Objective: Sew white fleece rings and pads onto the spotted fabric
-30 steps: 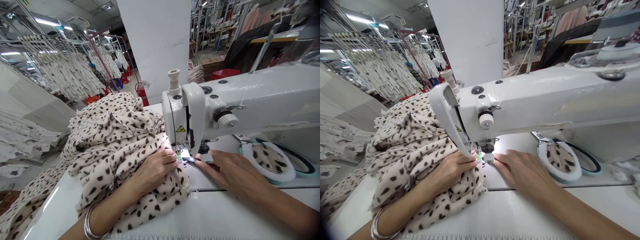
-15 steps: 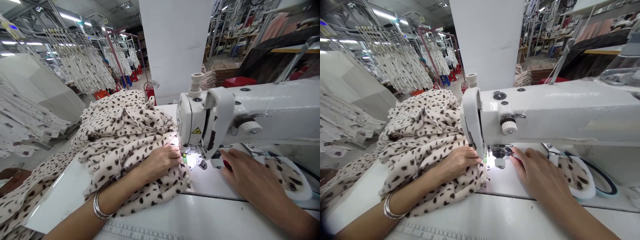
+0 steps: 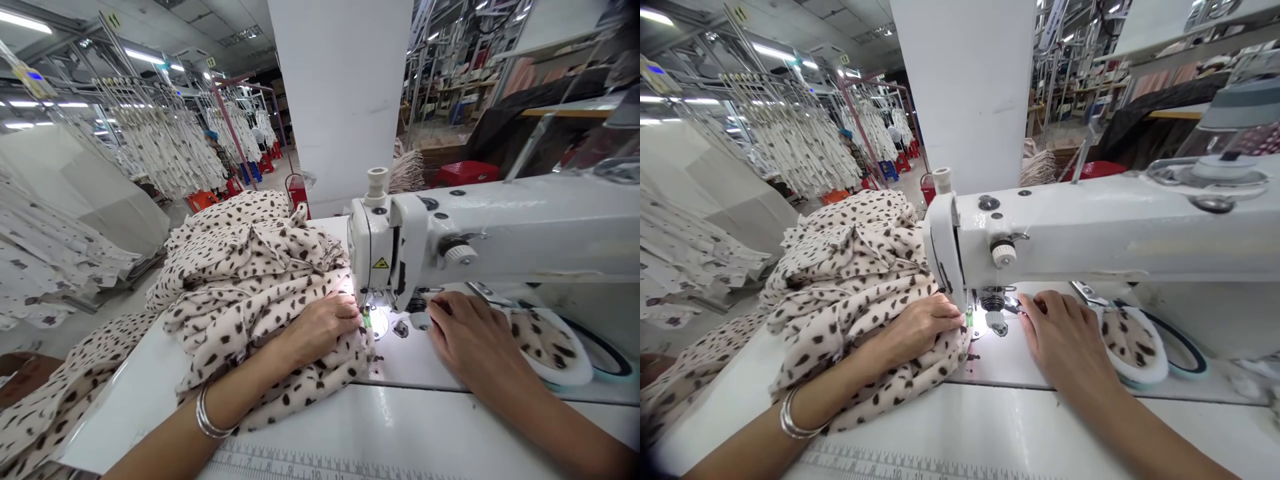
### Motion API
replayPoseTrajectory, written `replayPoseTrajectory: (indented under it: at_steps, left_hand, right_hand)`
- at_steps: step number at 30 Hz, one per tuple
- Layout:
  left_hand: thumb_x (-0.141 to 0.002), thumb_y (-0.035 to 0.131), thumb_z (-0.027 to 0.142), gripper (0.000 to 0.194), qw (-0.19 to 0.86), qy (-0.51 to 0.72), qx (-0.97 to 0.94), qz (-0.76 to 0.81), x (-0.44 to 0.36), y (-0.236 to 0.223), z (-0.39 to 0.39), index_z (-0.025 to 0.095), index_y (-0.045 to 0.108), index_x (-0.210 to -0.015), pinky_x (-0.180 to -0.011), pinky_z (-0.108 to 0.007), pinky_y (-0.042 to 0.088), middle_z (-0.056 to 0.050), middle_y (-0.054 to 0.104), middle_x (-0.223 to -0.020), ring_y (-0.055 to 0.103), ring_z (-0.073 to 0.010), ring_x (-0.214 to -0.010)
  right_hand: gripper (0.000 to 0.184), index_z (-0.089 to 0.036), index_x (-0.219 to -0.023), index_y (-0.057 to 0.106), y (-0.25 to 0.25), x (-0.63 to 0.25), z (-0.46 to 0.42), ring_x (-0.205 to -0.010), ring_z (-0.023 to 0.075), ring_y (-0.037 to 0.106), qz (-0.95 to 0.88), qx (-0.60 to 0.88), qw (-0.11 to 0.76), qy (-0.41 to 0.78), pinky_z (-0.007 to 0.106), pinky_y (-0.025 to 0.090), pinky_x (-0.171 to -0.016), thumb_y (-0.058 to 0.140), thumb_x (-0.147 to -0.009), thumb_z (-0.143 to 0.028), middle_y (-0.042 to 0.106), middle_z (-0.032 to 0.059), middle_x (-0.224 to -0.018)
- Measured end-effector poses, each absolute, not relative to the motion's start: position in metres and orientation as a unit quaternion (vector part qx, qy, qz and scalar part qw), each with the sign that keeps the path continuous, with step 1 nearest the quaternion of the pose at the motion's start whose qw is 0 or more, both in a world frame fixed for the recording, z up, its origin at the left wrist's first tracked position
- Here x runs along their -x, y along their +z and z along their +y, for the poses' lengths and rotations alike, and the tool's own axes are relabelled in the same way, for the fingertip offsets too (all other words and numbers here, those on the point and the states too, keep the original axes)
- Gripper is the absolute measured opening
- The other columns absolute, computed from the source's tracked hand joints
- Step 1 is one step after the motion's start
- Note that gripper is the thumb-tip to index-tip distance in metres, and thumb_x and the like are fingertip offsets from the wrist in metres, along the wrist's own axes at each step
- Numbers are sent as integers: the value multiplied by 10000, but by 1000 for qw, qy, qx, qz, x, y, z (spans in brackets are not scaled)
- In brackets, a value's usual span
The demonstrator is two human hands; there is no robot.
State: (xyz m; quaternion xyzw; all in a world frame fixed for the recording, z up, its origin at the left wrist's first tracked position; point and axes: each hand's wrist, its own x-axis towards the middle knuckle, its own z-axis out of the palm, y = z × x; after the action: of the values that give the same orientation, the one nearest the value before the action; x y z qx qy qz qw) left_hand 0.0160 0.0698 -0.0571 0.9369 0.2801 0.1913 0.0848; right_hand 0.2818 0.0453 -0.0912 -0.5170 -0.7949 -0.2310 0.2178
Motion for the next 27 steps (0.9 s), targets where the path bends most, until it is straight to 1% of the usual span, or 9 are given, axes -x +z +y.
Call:
replayPoseTrajectory:
  at_steps: [5,12,16,19,21,22,24,26,27]
  left_hand:
    - [-894,456,19,276,64,222,-936,267,-15,-61,70,171,681,-942,-910,-282,516,-46,708,-1020,633,-158,-980]
    - [-898,413,33,285,50,281,-921,266,-12,-60,67,154,670,-915,-916,-314,548,-92,722,-1025,655,-171,-1031]
    - [-838,461,28,238,61,298,-916,260,-1,-53,45,131,676,-832,-836,-289,571,-92,731,-879,682,-185,-932]
    - [-804,489,25,217,81,257,-919,288,9,-41,22,136,676,-806,-751,-286,560,-69,714,-812,664,-185,-819]
    - [-800,474,14,277,85,197,-921,326,12,-29,13,147,677,-935,-726,-288,536,-68,695,-868,633,-190,-826]
    - [-788,472,8,359,83,160,-920,349,12,-24,12,159,654,-1059,-715,-284,524,-73,676,-930,618,-194,-846]
    - [-746,508,21,579,86,74,-916,385,9,-16,16,213,531,-1292,-670,-267,502,-75,610,-1024,593,-199,-859]
    - [-710,576,78,699,105,-6,-907,407,6,-11,24,279,445,-1367,-612,-252,473,-60,547,-1036,580,-204,-831]
    - [-696,608,115,681,115,-33,-903,413,4,-10,28,287,461,-1338,-586,-246,458,-51,526,-1017,575,-204,-810]
  right_hand:
    - [260,-150,-1009,614,-93,-281,47,-850,271,566,-796,516,230,-220,410,429,-691,379,-901,-168,592,121,-950]
    - [298,-141,-1017,632,-96,-280,53,-815,257,575,-787,513,256,-228,396,433,-648,357,-911,-181,592,113,-919]
    - [312,-155,-1035,638,-97,-280,54,-840,261,579,-781,521,260,-227,400,436,-664,353,-917,-195,599,112,-932]
    - [319,-161,-1045,642,-99,-280,55,-853,265,578,-777,530,257,-221,409,435,-685,353,-915,-195,602,115,-953]
    - [313,-169,-1044,645,-100,-280,55,-864,269,575,-775,535,257,-216,412,433,-696,364,-911,-199,601,113,-967]
    - [309,-174,-1042,646,-101,-280,55,-866,269,574,-774,538,256,-214,412,433,-698,369,-908,-201,601,110,-969]
    - [304,-183,-1041,645,-102,-281,55,-876,267,574,-772,543,254,-211,411,436,-703,374,-903,-200,601,104,-973]
    - [300,-184,-1043,638,-102,-282,54,-893,267,574,-773,544,249,-212,409,440,-707,375,-901,-198,599,103,-983]
    - [296,-184,-1048,633,-103,-282,54,-905,268,574,-774,544,246,-213,406,442,-707,377,-900,-200,597,103,-989]
